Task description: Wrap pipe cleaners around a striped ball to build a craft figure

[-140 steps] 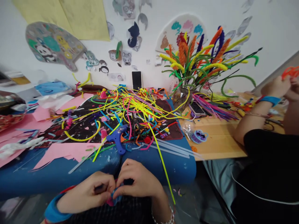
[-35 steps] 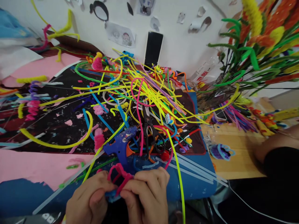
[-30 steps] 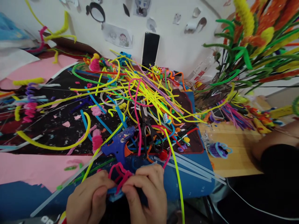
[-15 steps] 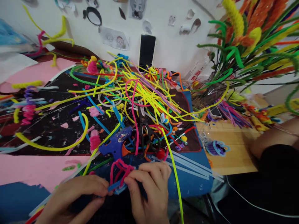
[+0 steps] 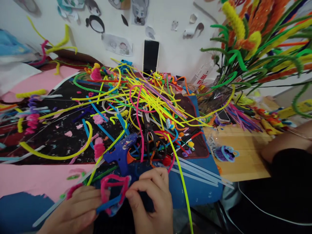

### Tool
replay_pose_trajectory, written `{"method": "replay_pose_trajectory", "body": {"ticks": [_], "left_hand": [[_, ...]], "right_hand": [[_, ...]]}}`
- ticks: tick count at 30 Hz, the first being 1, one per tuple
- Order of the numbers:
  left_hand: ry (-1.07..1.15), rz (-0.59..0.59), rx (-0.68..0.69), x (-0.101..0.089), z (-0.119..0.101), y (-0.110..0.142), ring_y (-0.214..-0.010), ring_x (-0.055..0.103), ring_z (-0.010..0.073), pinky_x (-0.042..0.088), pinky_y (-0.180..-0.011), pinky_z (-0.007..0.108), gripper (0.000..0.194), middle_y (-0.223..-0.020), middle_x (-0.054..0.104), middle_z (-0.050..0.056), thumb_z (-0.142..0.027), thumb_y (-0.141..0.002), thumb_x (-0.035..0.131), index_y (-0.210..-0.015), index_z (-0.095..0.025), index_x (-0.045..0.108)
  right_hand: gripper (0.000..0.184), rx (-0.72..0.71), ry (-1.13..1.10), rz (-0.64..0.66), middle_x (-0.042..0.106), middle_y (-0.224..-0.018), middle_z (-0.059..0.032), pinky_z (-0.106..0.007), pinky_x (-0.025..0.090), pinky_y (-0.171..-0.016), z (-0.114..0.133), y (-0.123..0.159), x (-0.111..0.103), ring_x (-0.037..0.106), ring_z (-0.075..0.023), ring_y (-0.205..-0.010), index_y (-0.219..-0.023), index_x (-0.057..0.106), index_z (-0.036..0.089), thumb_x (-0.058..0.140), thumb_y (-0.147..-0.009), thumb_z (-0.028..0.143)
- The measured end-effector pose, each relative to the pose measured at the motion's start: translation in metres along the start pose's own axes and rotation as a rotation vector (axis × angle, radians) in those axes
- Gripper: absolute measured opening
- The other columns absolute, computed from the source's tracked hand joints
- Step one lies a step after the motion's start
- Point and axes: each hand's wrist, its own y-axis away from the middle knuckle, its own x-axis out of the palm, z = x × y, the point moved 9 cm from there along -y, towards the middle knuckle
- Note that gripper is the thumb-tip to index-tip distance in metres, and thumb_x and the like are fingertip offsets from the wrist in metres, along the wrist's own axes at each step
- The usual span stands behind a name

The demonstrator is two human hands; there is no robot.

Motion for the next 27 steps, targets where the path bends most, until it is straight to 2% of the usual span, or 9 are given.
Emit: {"method": "replay_pose_trajectory", "body": {"ticks": [2, 3, 4, 7, 11, 16, 20, 24, 27], "left_hand": [[0.094, -0.228, -0.13, -0.004, 0.003, -0.006, -0.076, 0.077, 0.0167, 0.065, -0.076, 0.027, 0.01, -0.08, 0.078, 0.002, -0.026, -0.097, 0.06, -0.105, -0.025, 0.056], [0.103, -0.344, -0.182, -0.005, 0.004, -0.004, -0.077, 0.076, 0.0182, 0.065, -0.073, 0.029, 0.023, -0.083, 0.077, 0.005, -0.036, -0.095, 0.063, -0.112, -0.025, 0.054], [0.09, -0.393, -0.224, -0.001, 0.004, -0.003, -0.081, 0.076, 0.0202, 0.065, -0.071, 0.031, 0.033, -0.088, 0.076, 0.007, -0.038, -0.092, 0.066, -0.119, -0.024, 0.051], [-0.018, -0.327, -0.413, 0.02, 0.015, 0.006, -0.088, 0.075, 0.0212, 0.065, -0.08, 0.034, 0.037, -0.097, 0.074, 0.008, -0.025, -0.09, 0.067, -0.124, -0.021, 0.054], [0.007, -0.381, -0.401, 0.016, 0.016, 0.011, -0.084, 0.075, 0.0179, 0.064, -0.076, 0.026, 0.031, -0.093, 0.074, 0.003, -0.011, -0.082, 0.07, -0.111, -0.022, 0.062], [0.201, -0.64, -0.311, -0.006, 0.014, 0.005, -0.076, 0.075, 0.0129, 0.06, -0.086, 0.018, 0.042, -0.084, 0.077, -0.003, 0.004, -0.068, 0.073, -0.101, -0.02, 0.068], [0.381, -0.839, -0.402, -0.013, 0.024, 0.017, -0.082, 0.075, 0.0131, 0.061, -0.085, 0.016, 0.052, -0.092, 0.078, -0.005, 0.009, -0.064, 0.071, -0.105, -0.022, 0.072], [0.329, -0.714, -0.481, -0.006, 0.029, 0.024, -0.088, 0.074, 0.0154, 0.061, -0.081, 0.017, 0.047, -0.096, 0.077, -0.001, 0.005, -0.069, 0.073, -0.107, -0.022, 0.072], [0.296, -0.672, -0.564, -0.006, 0.036, 0.033, -0.089, 0.073, 0.0169, 0.06, -0.077, 0.017, 0.034, -0.093, 0.076, 0.002, -0.002, -0.074, 0.073, -0.103, -0.021, 0.074]], "right_hand": [[0.013, -0.013, 0.037, -0.035, 0.058, -0.074, 0.0016, -0.029, 0.043, -0.069, 0.002, -0.001, -0.002, 0.052, -0.0162, -0.077, -0.082, 0.063, 0.022, 0.063, -0.088, 0.01], [0.013, -0.023, 0.054, -0.037, 0.059, -0.074, 0.0016, -0.03, 0.043, -0.069, 0.002, -0.001, -0.003, 0.052, -0.0164, -0.077, -0.082, 0.063, 0.022, 0.064, -0.087, 0.01], [0.014, -0.036, 0.07, -0.037, 0.059, -0.074, 0.0017, -0.03, 0.043, -0.07, 0.003, -0.001, -0.003, 0.052, -0.0166, -0.078, -0.082, 0.064, 0.022, 0.064, -0.086, 0.009], [0.016, -0.071, 0.124, -0.059, 0.06, -0.074, 0.0019, -0.032, 0.042, -0.075, 0.004, 0.001, -0.003, 0.053, -0.0173, -0.079, -0.082, 0.063, 0.023, 0.065, -0.084, 0.007], [0.02, -0.119, 0.205, -0.131, 0.058, -0.072, 0.0022, -0.035, 0.04, -0.081, 0.008, 0.007, -0.005, 0.051, -0.0173, -0.078, -0.078, 0.061, 0.022, 0.066, -0.081, 0.003], [0.024, -0.083, 0.237, -0.201, 0.055, -0.07, 0.0019, -0.034, 0.038, -0.08, 0.004, 0.015, -0.017, 0.049, -0.0178, -0.079, -0.072, 0.054, 0.021, 0.065, -0.081, 0.002], [0.017, 0.012, 0.305, -0.275, 0.059, -0.074, 0.0011, -0.034, 0.037, -0.079, -0.022, 0.025, -0.038, 0.051, -0.0187, -0.08, -0.077, 0.06, 0.022, 0.067, -0.087, 0.01], [0.008, 0.08, 0.389, -0.333, 0.066, -0.079, 0.0001, -0.034, 0.037, -0.079, -0.051, 0.033, -0.054, 0.055, -0.019, -0.08, -0.086, 0.067, 0.023, 0.066, -0.093, 0.02], [0.005, 0.065, 0.416, -0.293, 0.067, -0.08, -0.0003, -0.034, 0.037, -0.079, -0.061, 0.032, -0.053, 0.055, -0.0196, -0.08, -0.089, 0.071, 0.023, 0.068, -0.093, 0.025]]}}
